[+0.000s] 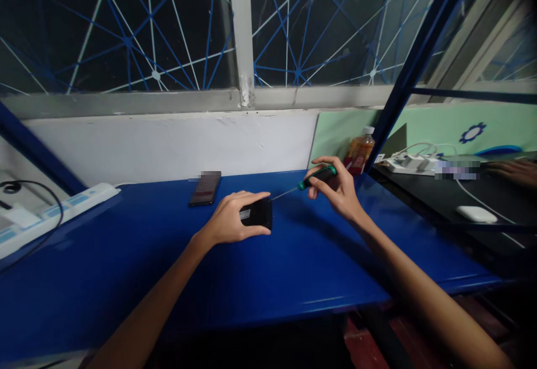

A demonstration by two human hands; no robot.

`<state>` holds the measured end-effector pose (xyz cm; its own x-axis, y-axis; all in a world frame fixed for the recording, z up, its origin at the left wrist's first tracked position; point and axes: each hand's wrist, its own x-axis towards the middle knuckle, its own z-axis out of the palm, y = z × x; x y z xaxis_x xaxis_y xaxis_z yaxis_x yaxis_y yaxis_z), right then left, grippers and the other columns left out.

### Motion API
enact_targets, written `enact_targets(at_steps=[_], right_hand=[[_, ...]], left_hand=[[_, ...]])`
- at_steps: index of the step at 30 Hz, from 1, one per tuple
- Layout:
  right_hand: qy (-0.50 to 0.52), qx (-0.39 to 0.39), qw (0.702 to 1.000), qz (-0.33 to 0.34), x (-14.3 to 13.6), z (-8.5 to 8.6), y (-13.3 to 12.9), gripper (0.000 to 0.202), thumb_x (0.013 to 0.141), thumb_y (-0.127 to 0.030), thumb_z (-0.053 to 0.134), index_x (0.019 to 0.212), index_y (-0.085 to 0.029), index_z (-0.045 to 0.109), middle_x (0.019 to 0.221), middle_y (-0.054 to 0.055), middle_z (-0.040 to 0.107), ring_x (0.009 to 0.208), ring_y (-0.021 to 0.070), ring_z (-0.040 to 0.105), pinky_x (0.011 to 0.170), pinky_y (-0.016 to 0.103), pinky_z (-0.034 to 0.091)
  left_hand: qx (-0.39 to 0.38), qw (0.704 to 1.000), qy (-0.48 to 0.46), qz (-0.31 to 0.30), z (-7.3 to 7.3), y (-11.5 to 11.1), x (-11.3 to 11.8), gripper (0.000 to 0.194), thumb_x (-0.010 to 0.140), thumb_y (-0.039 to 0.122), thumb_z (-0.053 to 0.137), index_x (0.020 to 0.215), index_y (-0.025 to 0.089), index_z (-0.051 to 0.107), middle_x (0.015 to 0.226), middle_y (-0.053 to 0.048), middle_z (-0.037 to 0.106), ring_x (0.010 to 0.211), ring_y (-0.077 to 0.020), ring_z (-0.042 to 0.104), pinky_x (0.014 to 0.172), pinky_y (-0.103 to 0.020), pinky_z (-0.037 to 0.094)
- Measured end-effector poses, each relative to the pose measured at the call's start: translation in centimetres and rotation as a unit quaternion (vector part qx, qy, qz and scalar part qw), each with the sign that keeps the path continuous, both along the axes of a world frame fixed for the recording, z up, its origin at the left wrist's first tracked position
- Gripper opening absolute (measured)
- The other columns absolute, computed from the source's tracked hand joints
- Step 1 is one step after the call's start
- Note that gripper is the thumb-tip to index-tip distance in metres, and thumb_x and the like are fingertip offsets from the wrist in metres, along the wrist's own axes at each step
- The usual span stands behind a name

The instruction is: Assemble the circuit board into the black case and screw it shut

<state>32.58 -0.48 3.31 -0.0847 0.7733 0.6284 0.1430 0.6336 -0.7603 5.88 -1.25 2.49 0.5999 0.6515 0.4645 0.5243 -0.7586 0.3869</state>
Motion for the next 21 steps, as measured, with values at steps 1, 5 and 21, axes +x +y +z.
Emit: enact_targets(at_steps=[1,5,21], right_hand=[[0.007,-0.003,1.000,0.018,0.00,0.02,0.05,0.038,0.082,-0.038,0.064,0.111,-0.022,0.046,0.087,0.003,0.064,0.052,0.0114,0.060,0.047,0.027,0.051],[0.012,-0.002,1.000,-0.014,0.03,-0.02,0.20,0.036,0.079,-0.038,0.068,0.104,-0.022,0.049,0.076,0.001,0.063,0.050,0.0122,0.059,0.044,0.027,0.050],[-0.016,-0.011,0.998,-0.054,0.44,0.06,0.22,0.032,0.076,-0.035,0.073,0.096,-0.021,0.053,0.061,-0.003,0.059,0.041,0.0120,0.057,0.040,0.026,0.048]], left_hand=[[0.001,1.000,0.001,0.000,0.01,-0.01,0.01,0.068,0.068,0.048,0.074,0.129,0.024,0.055,0.120,-0.010,0.064,0.106,-0.0292,0.059,0.092,-0.048,0.046],[0.003,1.000,-0.003,0.002,0.02,0.00,0.00,0.067,0.069,0.046,0.073,0.129,0.024,0.055,0.119,-0.010,0.065,0.105,-0.0293,0.059,0.092,-0.049,0.046],[-0.001,1.000,0.007,0.002,-0.20,0.04,0.08,0.068,0.068,0.045,0.074,0.130,0.025,0.054,0.122,-0.009,0.063,0.108,-0.0300,0.058,0.095,-0.050,0.044]])
